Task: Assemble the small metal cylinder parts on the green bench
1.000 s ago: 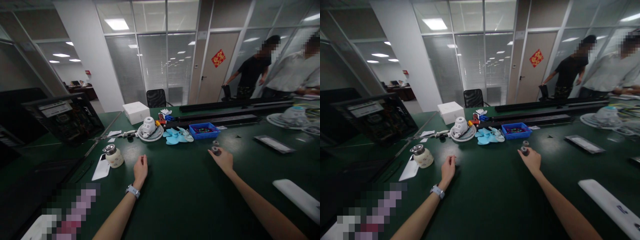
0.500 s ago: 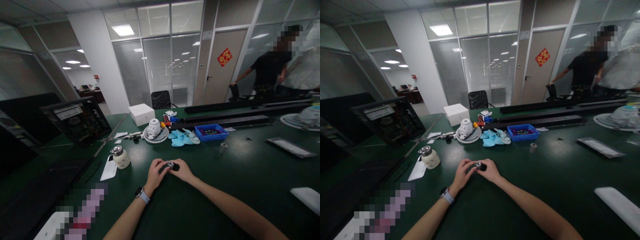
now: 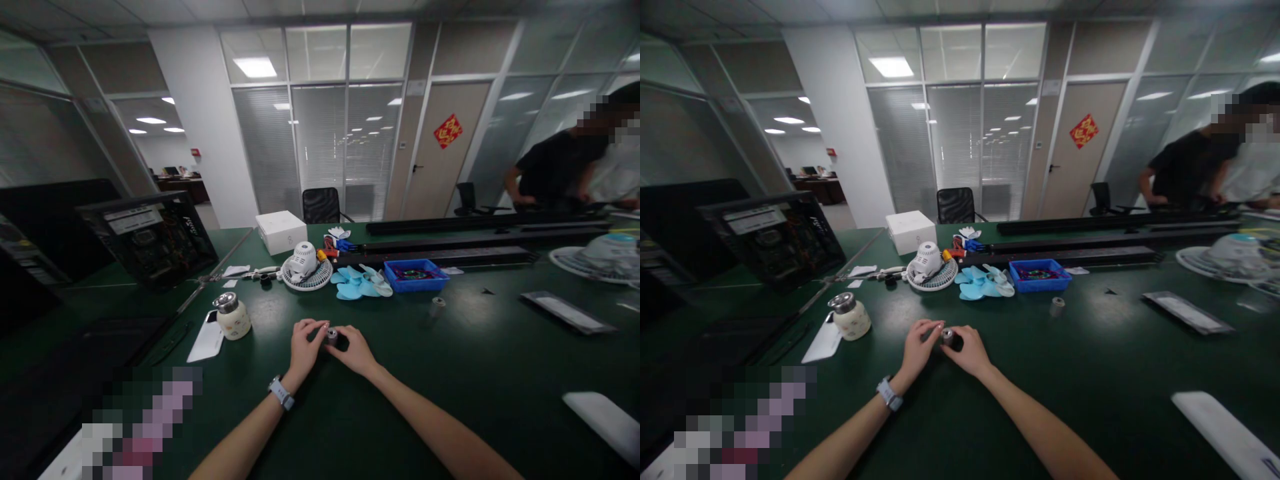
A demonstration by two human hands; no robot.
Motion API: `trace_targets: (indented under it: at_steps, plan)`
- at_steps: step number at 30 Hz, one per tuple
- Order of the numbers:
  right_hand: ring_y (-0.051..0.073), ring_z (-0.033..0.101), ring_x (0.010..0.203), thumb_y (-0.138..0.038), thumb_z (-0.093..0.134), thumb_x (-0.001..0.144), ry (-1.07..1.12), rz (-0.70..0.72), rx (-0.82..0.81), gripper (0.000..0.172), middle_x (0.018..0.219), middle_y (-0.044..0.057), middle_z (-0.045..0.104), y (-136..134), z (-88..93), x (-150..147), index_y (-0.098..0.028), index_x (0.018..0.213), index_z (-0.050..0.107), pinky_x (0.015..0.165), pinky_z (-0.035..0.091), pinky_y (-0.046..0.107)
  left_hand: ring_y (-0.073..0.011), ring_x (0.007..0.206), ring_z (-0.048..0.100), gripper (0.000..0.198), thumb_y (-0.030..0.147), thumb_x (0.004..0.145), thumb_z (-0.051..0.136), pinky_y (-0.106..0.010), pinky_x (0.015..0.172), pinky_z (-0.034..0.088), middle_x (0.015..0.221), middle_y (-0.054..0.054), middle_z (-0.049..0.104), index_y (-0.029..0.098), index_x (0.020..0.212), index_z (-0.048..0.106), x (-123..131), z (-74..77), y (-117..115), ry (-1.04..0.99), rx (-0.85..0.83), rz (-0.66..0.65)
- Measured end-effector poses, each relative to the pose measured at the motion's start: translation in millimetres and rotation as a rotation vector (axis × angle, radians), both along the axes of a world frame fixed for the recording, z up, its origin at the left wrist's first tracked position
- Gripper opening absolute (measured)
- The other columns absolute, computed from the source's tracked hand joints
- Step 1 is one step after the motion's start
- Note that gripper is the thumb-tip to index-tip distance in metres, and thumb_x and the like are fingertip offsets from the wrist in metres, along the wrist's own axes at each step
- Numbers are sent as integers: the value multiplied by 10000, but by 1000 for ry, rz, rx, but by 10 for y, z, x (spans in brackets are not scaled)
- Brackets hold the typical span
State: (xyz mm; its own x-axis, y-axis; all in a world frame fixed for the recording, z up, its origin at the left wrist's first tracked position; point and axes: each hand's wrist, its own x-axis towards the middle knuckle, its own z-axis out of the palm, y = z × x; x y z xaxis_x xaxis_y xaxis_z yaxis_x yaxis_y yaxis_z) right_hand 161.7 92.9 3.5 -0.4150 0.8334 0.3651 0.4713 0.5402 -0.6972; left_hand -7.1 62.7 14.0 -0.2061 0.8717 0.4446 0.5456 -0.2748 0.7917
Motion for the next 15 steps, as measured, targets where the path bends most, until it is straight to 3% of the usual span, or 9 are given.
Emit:
trace_targets:
  at_steps: [3, 6, 12, 15]
  plan:
    - [235, 609, 962, -389, 694, 750, 6, -57, -10, 336, 1019, 60, 694, -10, 6, 21, -222, 1041, 676, 885, 452, 391, -225, 990, 544, 309, 467, 874, 568, -404, 934, 434, 979, -62, 651, 282, 1039, 752, -201, 0, 34, 56, 56, 110]
    - [244, 613, 963, -343, 671, 751, 27, -135, -22, 282, 1006, 64, 688, -18, 24, 35, -225, 1006, 668, 890, 463, 406, -248, 962, 529, 327, 503, 855, 570, -451, 929, 423, 950, -77, 638, 283, 990, 772, -372, -63, 55, 171, -4, 169]
    - [259, 629, 954, -278, 647, 739, 85, -188, -36, 244, 991, 66, 683, 5, 28, 34, -237, 980, 638, 890, 489, 436, -284, 1040, 490, 341, 586, 821, 579, -487, 901, 419, 1049, -84, 622, 339, 950, 776, -407, -179, 23, 401, -136, 57]
    - [260, 630, 1002, -303, 674, 726, 112, -164, -17, 327, 1053, 65, 677, 7, 23, 39, -238, 1042, 620, 919, 485, 437, -274, 1031, 506, 366, 569, 814, 596, -470, 905, 429, 1065, -84, 618, 318, 1028, 755, -395, -175, 34, 356, -109, 114]
